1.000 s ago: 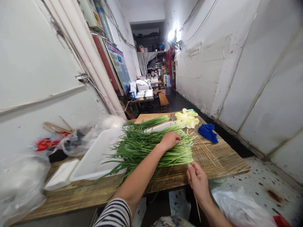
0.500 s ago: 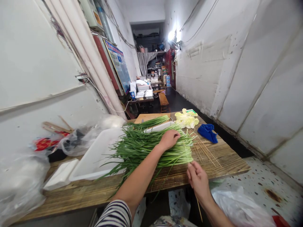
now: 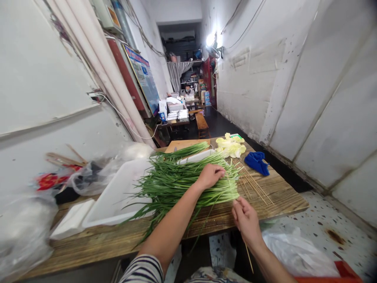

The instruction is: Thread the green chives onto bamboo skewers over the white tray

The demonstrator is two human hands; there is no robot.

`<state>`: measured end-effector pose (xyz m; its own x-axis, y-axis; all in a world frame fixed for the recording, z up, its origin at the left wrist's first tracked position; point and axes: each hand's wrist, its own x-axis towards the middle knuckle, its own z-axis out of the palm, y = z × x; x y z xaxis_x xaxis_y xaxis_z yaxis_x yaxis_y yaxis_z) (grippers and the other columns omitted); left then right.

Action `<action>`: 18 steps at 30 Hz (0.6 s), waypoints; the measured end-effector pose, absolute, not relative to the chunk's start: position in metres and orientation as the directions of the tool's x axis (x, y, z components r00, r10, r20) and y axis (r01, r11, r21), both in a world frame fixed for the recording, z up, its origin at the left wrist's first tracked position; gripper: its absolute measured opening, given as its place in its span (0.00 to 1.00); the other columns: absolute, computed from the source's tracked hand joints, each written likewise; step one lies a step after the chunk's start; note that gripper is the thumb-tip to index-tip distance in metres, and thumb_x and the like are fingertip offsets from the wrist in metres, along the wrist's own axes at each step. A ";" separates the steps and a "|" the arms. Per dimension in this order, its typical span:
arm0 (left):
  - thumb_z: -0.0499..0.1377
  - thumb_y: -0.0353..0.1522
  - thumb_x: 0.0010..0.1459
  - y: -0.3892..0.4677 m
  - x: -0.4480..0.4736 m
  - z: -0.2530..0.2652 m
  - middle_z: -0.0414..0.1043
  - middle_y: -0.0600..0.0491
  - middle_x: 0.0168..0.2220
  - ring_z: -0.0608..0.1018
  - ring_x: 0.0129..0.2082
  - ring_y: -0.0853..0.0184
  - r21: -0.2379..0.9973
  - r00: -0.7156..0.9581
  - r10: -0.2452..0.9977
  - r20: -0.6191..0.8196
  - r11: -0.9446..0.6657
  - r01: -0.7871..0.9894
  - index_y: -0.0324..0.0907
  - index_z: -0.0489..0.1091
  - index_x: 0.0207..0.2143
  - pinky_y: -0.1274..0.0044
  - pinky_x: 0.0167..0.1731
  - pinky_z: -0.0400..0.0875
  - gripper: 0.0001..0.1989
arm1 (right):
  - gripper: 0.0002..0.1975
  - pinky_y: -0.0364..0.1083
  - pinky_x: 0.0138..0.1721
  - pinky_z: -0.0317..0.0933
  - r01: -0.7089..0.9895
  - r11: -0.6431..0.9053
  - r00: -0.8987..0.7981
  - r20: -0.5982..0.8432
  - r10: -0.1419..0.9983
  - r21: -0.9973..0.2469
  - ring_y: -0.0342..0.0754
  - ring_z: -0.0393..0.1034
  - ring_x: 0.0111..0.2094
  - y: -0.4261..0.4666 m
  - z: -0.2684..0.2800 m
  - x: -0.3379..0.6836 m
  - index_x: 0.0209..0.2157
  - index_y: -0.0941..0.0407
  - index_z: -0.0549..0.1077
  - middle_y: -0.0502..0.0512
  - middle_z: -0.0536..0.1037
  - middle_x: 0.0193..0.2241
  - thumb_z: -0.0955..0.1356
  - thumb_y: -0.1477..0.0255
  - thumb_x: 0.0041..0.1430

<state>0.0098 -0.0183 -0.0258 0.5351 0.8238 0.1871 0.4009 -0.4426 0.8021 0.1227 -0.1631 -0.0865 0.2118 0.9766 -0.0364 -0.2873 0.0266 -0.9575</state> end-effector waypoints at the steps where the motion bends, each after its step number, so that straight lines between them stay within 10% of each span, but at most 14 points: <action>1: 0.53 0.29 0.52 -0.018 0.010 -0.026 0.75 0.53 0.25 0.74 0.25 0.71 0.800 0.533 0.826 0.184 -0.441 0.407 0.36 0.74 0.30 0.80 0.31 0.68 0.10 | 0.18 0.37 0.13 0.37 -0.288 0.024 0.211 -0.039 0.977 -0.957 0.35 0.42 0.13 -0.163 -0.087 0.123 0.27 0.55 0.62 0.39 0.52 0.13 0.67 0.55 0.53; 18: 0.52 0.30 0.51 -0.021 0.011 -0.025 0.72 0.55 0.21 0.73 0.24 0.71 0.798 0.515 0.830 0.214 -0.453 0.398 0.36 0.72 0.25 0.81 0.30 0.66 0.10 | 0.17 0.37 0.12 0.37 -0.289 0.008 0.207 -0.054 0.977 -0.957 0.35 0.41 0.13 -0.163 -0.090 0.124 0.27 0.55 0.62 0.39 0.53 0.13 0.67 0.56 0.53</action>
